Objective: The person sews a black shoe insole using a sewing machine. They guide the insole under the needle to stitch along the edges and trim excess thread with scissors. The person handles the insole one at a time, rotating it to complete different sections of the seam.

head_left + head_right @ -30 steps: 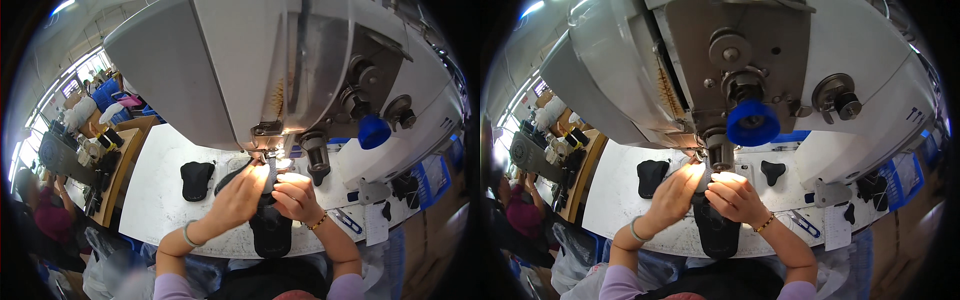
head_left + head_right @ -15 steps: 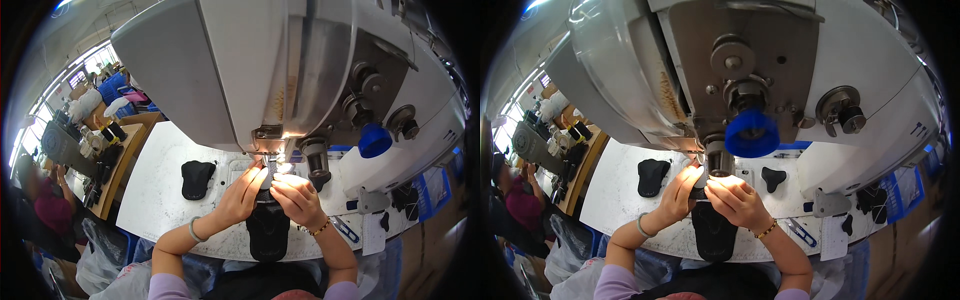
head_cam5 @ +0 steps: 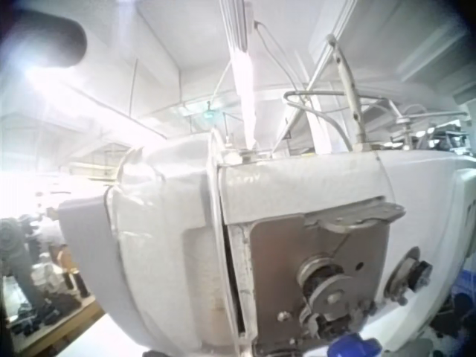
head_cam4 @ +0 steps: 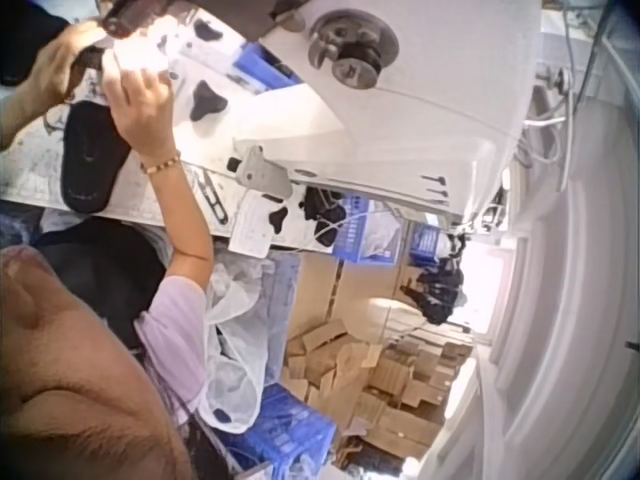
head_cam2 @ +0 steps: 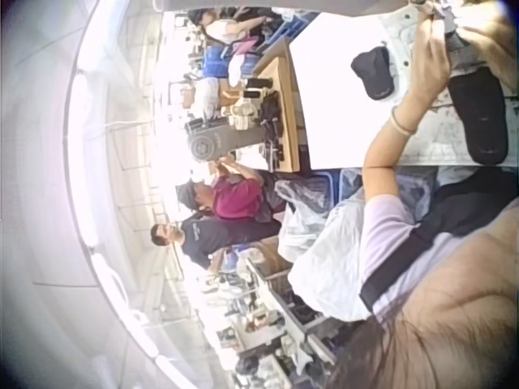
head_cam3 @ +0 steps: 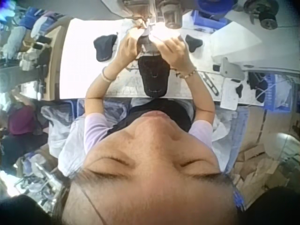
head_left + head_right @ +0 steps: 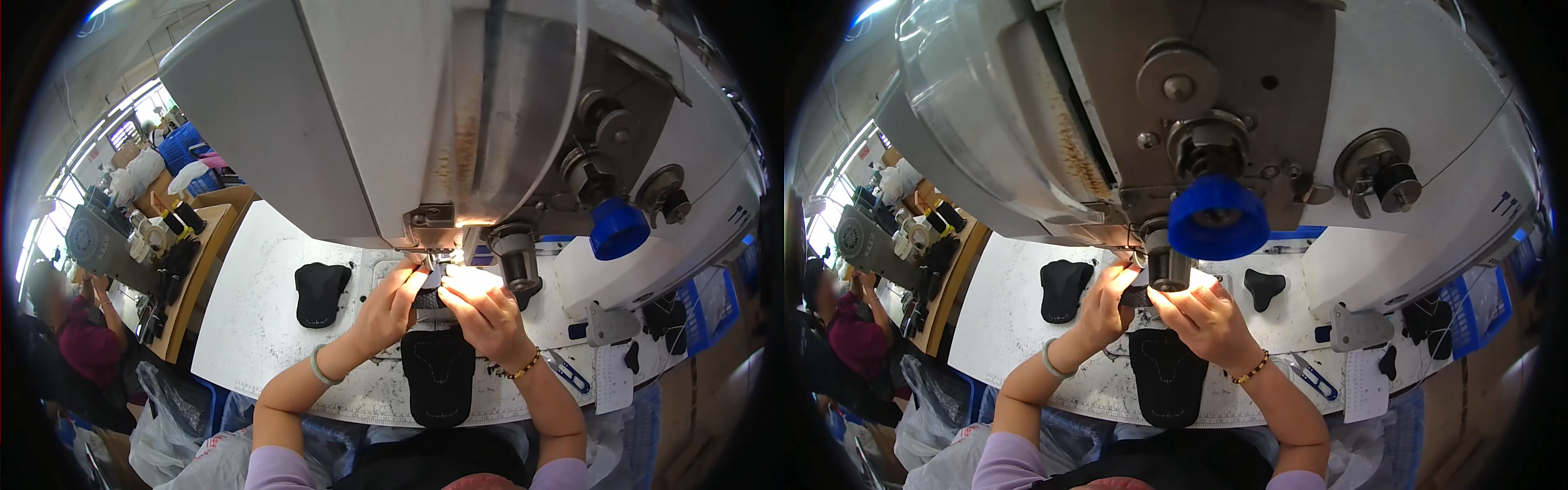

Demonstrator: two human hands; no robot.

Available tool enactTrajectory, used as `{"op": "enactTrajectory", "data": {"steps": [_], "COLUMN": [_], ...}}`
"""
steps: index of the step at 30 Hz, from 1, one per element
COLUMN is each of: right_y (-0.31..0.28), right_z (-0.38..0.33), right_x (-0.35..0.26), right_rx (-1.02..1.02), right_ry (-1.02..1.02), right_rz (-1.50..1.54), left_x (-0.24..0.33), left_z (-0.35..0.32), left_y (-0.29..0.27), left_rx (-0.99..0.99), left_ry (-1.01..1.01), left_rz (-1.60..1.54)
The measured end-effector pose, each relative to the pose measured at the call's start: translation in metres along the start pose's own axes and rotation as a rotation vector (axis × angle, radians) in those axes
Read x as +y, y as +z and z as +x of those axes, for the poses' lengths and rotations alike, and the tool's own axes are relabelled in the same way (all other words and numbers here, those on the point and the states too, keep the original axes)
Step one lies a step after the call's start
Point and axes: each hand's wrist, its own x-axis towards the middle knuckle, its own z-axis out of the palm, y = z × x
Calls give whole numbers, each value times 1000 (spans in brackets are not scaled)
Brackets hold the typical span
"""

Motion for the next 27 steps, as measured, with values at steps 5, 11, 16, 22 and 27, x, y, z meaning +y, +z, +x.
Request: {"op": "enactTrajectory", "data": {"steps": [5, 11, 16, 22, 27], "right_y": [4, 11, 14, 8, 6], "right_z": [-3, -3, 0, -3, 1], "right_x": [-1, -5, -5, 1, 4], "right_rx": [-28, 28, 118, 71, 77], "right_ry": [56, 108, 132, 178, 187], "right_rz": [-47, -135, -124, -67, 10], "left_x": [-6, -15, -17, -20, -4], "left_z": [4, -1, 7, 16, 26], "left_y": [1, 6, 3, -22, -41], "left_rx": [43, 142, 188, -10, -168], "left_ry": [-47, -193, -116, 66, 138], "left_rz": [-83, -224, -251, -23, 132]}}
